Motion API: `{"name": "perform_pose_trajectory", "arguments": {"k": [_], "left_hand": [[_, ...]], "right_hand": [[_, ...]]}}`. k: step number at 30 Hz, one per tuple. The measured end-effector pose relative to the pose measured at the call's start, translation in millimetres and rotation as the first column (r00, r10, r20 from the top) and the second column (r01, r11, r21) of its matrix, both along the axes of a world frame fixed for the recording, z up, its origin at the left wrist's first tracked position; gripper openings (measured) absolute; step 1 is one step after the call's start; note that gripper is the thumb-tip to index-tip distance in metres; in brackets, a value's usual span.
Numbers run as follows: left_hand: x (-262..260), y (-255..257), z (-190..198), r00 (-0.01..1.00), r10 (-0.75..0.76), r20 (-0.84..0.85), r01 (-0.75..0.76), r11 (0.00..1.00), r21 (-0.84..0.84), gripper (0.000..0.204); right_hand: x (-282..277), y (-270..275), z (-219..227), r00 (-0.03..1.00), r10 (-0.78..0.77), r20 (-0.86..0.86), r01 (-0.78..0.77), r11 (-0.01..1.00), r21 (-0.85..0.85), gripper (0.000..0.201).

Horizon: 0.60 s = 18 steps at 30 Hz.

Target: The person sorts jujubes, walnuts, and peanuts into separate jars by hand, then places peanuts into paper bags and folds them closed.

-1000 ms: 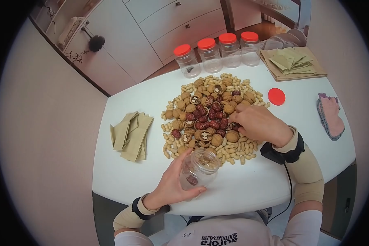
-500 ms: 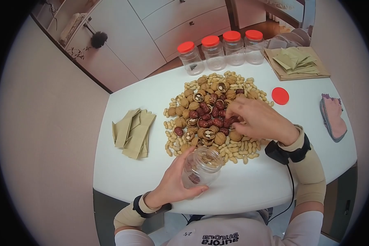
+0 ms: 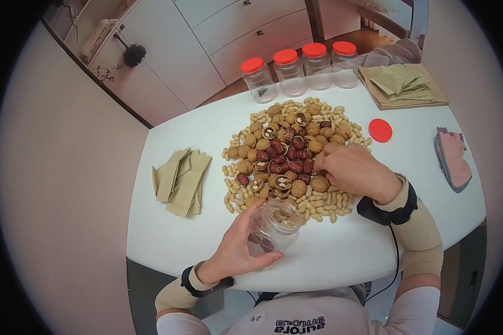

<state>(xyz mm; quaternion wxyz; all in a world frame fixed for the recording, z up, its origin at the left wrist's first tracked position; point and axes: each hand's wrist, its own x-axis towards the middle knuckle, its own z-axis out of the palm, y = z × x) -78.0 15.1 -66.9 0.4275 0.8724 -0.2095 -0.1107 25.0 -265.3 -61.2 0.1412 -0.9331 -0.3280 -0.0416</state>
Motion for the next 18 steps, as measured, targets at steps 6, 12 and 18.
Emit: {"name": "perform_pose_trajectory", "arguments": {"k": [6,12,18], "left_hand": [[0,1,-1,1.0,-0.001,-0.01,0.001,1.0,-0.02,0.104],[1,0,0,0.999,0.004,-0.032,-0.006,0.999,-0.039,0.104],[1,3,-3,0.999,0.011,-0.034,-0.012,0.999,-0.044,0.104]], "right_hand": [[3,4,-16,0.999,-0.027,-0.042,0.023,0.997,-0.073,0.014],[7,2,-16,0.998,-0.049,-0.031,0.047,0.997,-0.06,0.014],[-6,14,30,0.954,0.239,-0.184,-0.131,0.879,0.458,0.018]]}}
